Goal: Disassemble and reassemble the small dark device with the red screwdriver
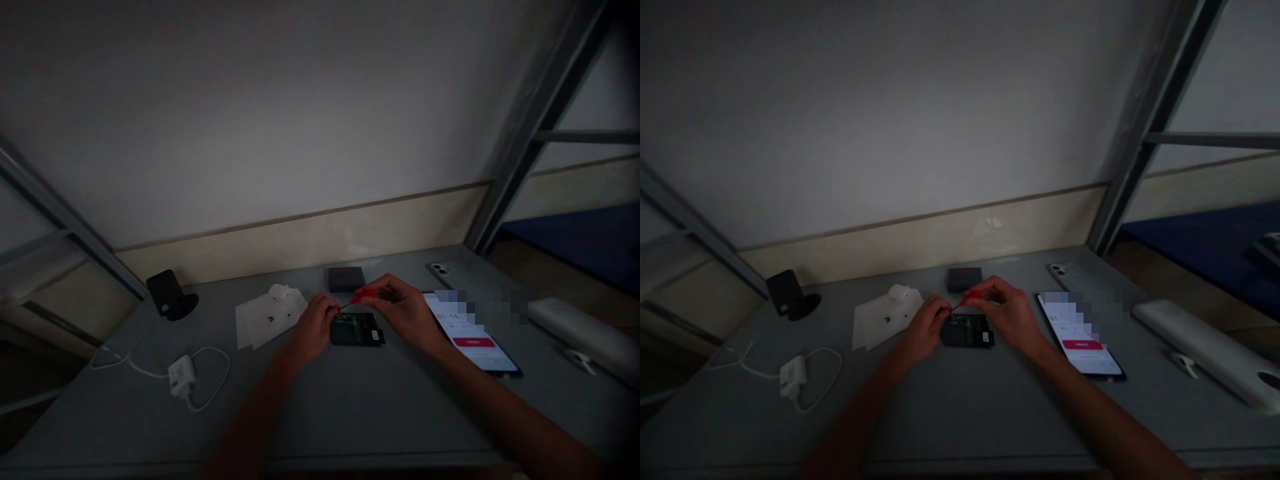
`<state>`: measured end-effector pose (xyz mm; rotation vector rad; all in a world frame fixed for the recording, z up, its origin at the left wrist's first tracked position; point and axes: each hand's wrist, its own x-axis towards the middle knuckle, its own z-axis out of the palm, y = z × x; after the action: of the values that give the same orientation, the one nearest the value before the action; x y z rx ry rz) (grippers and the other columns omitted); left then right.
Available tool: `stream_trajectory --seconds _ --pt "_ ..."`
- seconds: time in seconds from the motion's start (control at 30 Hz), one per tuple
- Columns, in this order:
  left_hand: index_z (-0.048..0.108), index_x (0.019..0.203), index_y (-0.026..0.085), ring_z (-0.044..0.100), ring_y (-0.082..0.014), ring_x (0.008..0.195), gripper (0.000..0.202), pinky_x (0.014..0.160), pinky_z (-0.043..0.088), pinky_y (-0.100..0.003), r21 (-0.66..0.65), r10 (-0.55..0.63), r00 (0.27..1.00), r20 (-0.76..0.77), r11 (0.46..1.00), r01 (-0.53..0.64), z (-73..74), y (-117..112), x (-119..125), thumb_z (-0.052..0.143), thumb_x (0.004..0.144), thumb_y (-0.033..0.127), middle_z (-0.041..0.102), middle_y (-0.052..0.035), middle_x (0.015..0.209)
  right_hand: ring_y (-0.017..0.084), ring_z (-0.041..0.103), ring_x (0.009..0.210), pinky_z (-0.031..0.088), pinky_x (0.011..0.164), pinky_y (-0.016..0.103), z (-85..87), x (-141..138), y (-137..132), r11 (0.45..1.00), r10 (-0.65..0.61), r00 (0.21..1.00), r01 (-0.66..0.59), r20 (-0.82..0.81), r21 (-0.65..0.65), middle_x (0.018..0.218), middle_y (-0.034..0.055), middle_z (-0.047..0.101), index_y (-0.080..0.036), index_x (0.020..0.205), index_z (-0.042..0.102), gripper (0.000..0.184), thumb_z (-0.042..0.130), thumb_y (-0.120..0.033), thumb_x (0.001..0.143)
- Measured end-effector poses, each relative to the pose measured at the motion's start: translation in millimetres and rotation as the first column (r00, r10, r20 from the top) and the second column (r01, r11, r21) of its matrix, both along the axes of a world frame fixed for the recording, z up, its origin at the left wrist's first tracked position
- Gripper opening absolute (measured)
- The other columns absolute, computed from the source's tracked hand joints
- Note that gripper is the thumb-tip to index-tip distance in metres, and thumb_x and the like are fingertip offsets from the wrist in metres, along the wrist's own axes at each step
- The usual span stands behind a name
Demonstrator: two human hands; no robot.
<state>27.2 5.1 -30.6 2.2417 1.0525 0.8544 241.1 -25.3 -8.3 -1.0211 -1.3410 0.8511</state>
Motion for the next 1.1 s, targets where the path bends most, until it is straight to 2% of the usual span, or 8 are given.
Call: stream_trajectory --seconds 0.17,0.33,0.4,0.53,0.7,0.9,1.1 --pt "0.057 0.092 0.019 0.055 -0.0204 0.096 0.017 0.09 0.045 -0.035 0.034 -0.008 1.0 0.01 0.999 0.008 -0.7 0.3 1.3 0.042 0.099 0.019 0.058 -0.0056 0.097 0.023 0.074 0.085 0.059 0.082 0.038 -6.2 1.0 3.0 1.0 -0.01 0.999 0.01 -0.034 -0.003 0.093 0.0081 0.079 -0.02 0.089 0.069 0.03 0.084 -0.042 0.074" --pt "0.06 0.093 0.019 0.056 -0.0202 0.097 0.017 0.09 0.045 -0.034 0.061 -0.005 0.999 0.046 0.998 0.002 -4.6 4.2 1.5 0.044 0.099 0.02 0.059 -0.0055 0.096 0.021 0.075 0.092 0.059 0.09 0.038 -7.8 0.1 6.9 0.994 0.111 0.987 -0.109 -0.118 0.031 0.1 0.0076 0.079 -0.021 0.093 0.069 0.025 0.08 -0.039 0.079" --pt "0.062 0.093 0.019 0.055 -0.021 0.098 0.016 0.091 0.044 -0.035 0.076 0.014 0.999 0.047 0.997 -0.017 -5.2 6.8 1.7 0.047 0.099 0.02 0.061 -0.0055 0.095 0.021 0.075 0.091 0.059 0.09 0.038 -6.3 -1.2 11.4 0.992 0.119 0.984 -0.114 -0.133 0.047 0.099 0.0072 0.079 -0.021 0.093 0.069 0.025 0.08 -0.039 0.079" --pt "0.067 0.089 0.018 0.055 -0.0223 0.101 0.015 0.095 0.042 -0.037 0.068 0.033 0.999 0.027 0.997 -0.035 -3.5 10.6 3.0 0.054 0.095 0.023 0.063 -0.0056 0.094 0.02 0.074 0.085 0.059 0.085 0.037 0.8 -4.8 25.3 0.995 0.095 0.993 -0.092 -0.066 0.048 0.093 0.007 0.078 -0.02 0.093 0.067 0.027 0.081 -0.038 0.077" --pt "0.072 0.09 0.018 0.057 -0.0231 0.104 0.014 0.097 0.043 -0.038 -0.03 0.075 0.997 -0.016 0.997 -0.076 -3.9 13.1 5.5 0.059 0.092 0.02 0.067 -0.0065 0.098 0.02 0.074 0.089 0.058 0.085 0.034 9.8 -11.5 39.2 0.98 0.188 0.982 -0.19 0.035 0.055 0.095 0.0065 0.078 -0.02 0.097 0.068 0.023 0.076 -0.033 0.08" --pt "0.074 0.092 0.018 0.059 -0.0231 0.104 0.017 0.096 0.045 -0.038 -0.108 0.075 0.996 -0.037 0.991 -0.079 -10.8 15.9 7.0 0.057 0.093 0.02 0.07 -0.0069 0.099 0.02 0.074 0.085 0.059 0.082 0.035 3.4 -18.6 39.2 0.99 0.103 0.984 -0.115 0.143 0.081 0.09 0.0047 0.078 -0.021 0.098 0.069 0.017 0.071 -0.03 0.084" --pt "0.074 0.093 0.017 0.06 -0.0227 0.1 0.019 0.096 0.044 -0.038 -0.102 0.06 0.996 -0.064 0.993 -0.066 -12.4 17.3 8.4 0.056 0.094 0.02 0.071 -0.0072 0.096 0.02 0.074 0.081 0.058 0.078 0.035 -5.4 -21.2 39.8 0.995 0.066 0.99 -0.074 0.123 0.063 0.087 0.0042 0.077 -0.022 0.1 0.069 0.019 0.07 -0.032 0.084"
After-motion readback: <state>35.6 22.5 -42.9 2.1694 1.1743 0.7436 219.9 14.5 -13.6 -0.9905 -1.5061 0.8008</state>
